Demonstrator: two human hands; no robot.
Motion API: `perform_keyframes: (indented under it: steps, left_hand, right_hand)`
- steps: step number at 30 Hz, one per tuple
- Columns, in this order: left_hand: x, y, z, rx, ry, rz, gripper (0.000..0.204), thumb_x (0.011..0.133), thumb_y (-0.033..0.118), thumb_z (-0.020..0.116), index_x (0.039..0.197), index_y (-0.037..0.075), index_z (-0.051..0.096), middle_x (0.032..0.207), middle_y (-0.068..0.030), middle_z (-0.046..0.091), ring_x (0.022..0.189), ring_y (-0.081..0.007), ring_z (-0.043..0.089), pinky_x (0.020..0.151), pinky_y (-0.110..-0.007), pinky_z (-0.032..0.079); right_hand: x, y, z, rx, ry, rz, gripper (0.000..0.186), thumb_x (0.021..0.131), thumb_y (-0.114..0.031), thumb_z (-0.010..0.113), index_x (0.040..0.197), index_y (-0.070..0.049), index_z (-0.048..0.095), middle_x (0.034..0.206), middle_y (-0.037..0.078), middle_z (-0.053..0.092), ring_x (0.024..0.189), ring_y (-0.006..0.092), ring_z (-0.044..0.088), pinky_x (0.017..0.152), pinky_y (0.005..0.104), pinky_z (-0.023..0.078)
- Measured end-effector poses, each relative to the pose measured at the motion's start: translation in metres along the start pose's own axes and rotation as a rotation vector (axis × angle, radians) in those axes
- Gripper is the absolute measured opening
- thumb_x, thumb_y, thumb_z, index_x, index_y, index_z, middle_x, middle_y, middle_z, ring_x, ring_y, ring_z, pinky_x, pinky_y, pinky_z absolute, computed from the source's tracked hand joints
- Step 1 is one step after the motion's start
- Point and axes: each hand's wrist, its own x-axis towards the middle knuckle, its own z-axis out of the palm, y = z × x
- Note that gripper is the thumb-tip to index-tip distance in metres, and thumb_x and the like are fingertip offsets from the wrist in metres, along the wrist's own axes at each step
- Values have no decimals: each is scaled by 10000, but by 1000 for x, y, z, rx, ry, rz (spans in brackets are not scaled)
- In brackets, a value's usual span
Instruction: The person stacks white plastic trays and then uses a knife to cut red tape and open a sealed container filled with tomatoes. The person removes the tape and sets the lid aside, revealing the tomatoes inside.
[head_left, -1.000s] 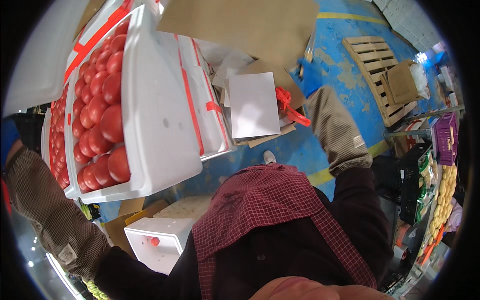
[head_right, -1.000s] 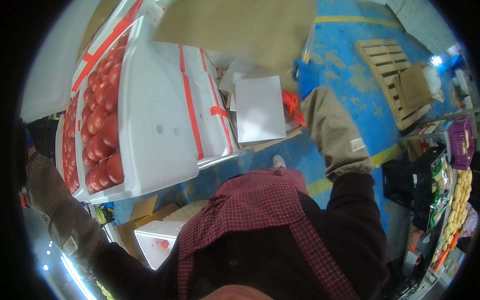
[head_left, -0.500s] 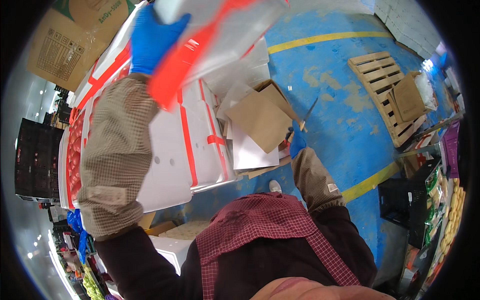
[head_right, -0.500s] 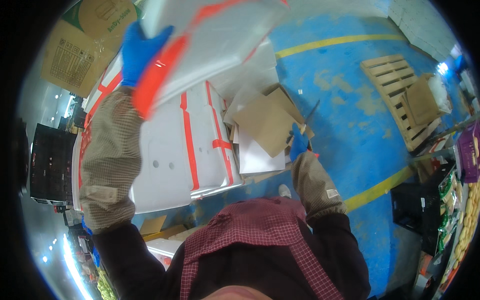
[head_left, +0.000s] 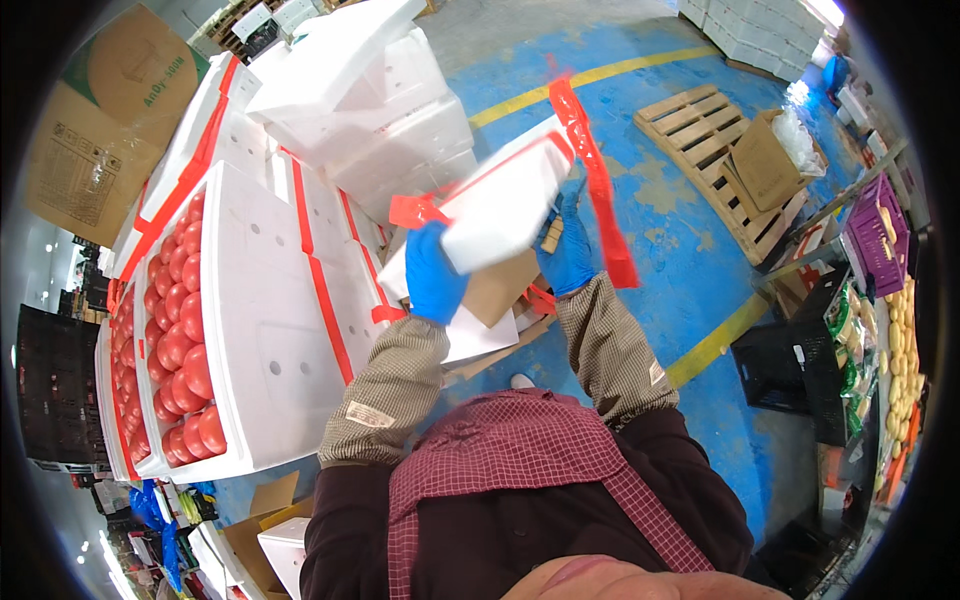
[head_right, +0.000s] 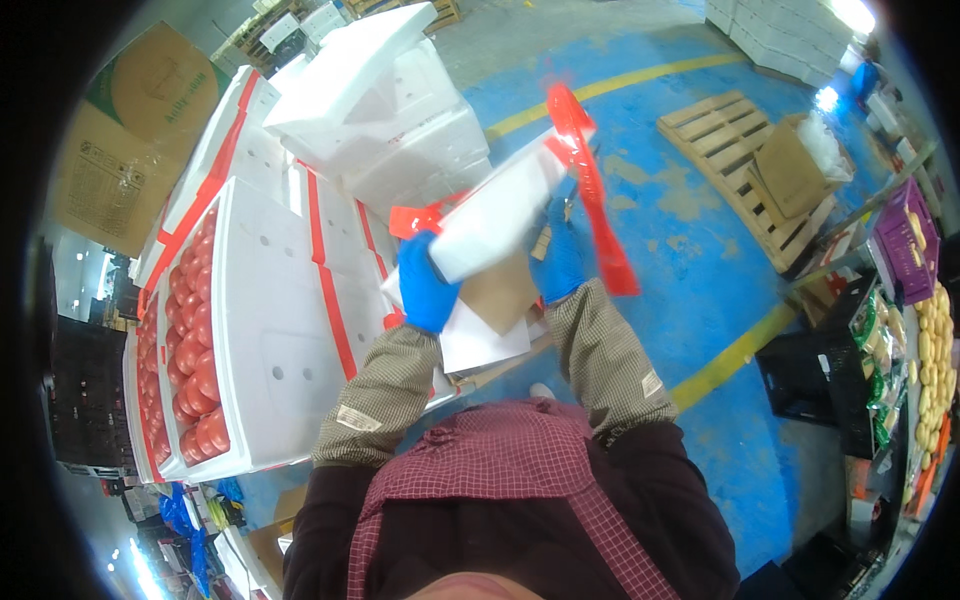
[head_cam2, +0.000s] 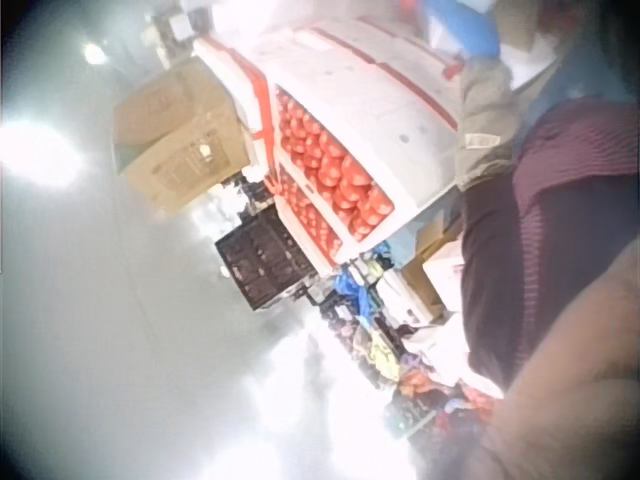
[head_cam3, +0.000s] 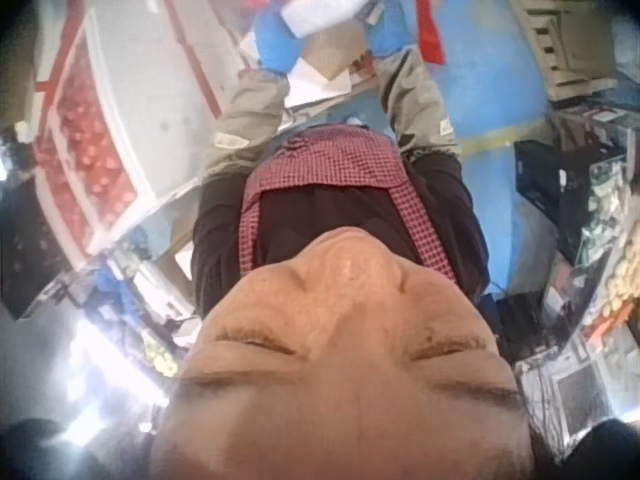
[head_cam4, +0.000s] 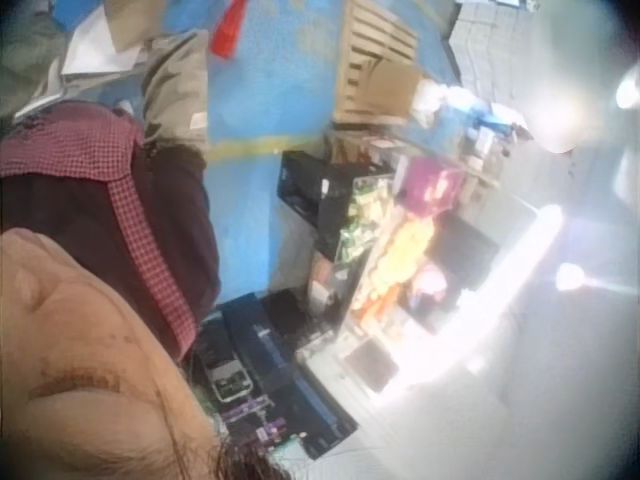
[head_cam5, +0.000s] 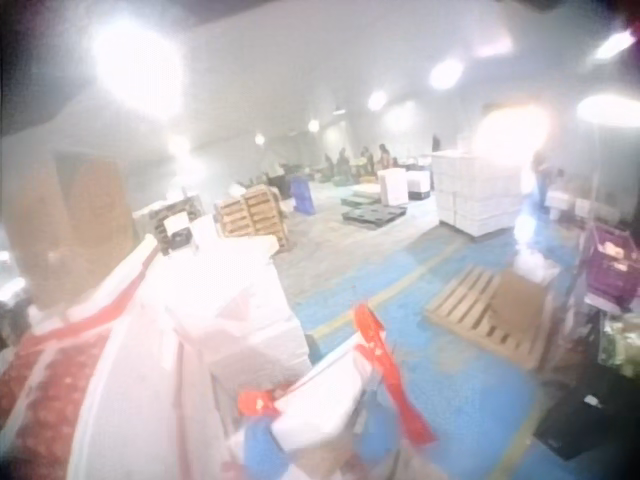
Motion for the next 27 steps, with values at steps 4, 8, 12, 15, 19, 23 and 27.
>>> perform_keyframes:
  steps: [4,8,12,15,19,23,27]
  left_hand:
    - [-59,-3,15,-4,-183,148,791,664,219,931,1306,-16,533,1307,-228,553,1253,-432,522,1059,-485,449]
    - [-95,-10,16,-82,-513,201,799,735,324,910,1347,-12,521,1224,-214,590,1138,-390,578,997,-467,484]
    - [-87,-25,14,-216,-483,-314,784,792,335,882,1398,21,497,1149,-187,622,1019,-315,632,886,-419,534]
    - [-40,-44,8,-342,-98,-415,805,815,304,871,1442,9,462,1017,-122,588,881,-227,593,800,-375,529]
    - [25,-60,-10,-276,86,-471,763,841,270,846,1447,-5,473,886,-51,525,795,-178,526,763,-337,505]
    - [68,-86,-4,-41,2,-223,495,899,240,770,1298,-5,610,904,-75,649,813,-198,623,758,-335,523]
    - [94,-143,14,-961,288,-325,234,948,184,662,1092,8,720,989,-149,744,893,-223,702,771,-352,540]
  right_hand:
    - [-5,1,-13,-180,121,208,521,959,-204,736,1405,-38,523,1270,108,631,1122,229,641,952,378,552]
    - [-9,-9,-24,-450,73,381,525,888,-96,785,1361,-11,574,1191,138,688,1032,253,707,867,393,601]
    - [-20,-26,-41,-781,-8,597,569,861,-122,801,1367,1,571,1191,156,688,1014,241,710,833,376,601]
    - [-31,-40,-57,-949,-121,523,639,824,-174,842,1377,-4,570,1174,166,694,980,241,713,807,372,600]
    - [-47,-63,-68,-1274,7,726,751,787,-248,893,1421,-29,554,1250,162,688,1028,263,709,881,375,585]
    - [-65,-89,-73,-1620,-78,700,772,737,-312,923,1411,-127,597,1321,151,667,1250,301,605,1093,433,457]
    - [-78,-129,-105,-1696,-112,660,792,680,-267,955,1384,-122,622,1297,143,675,1238,319,606,1087,456,457]
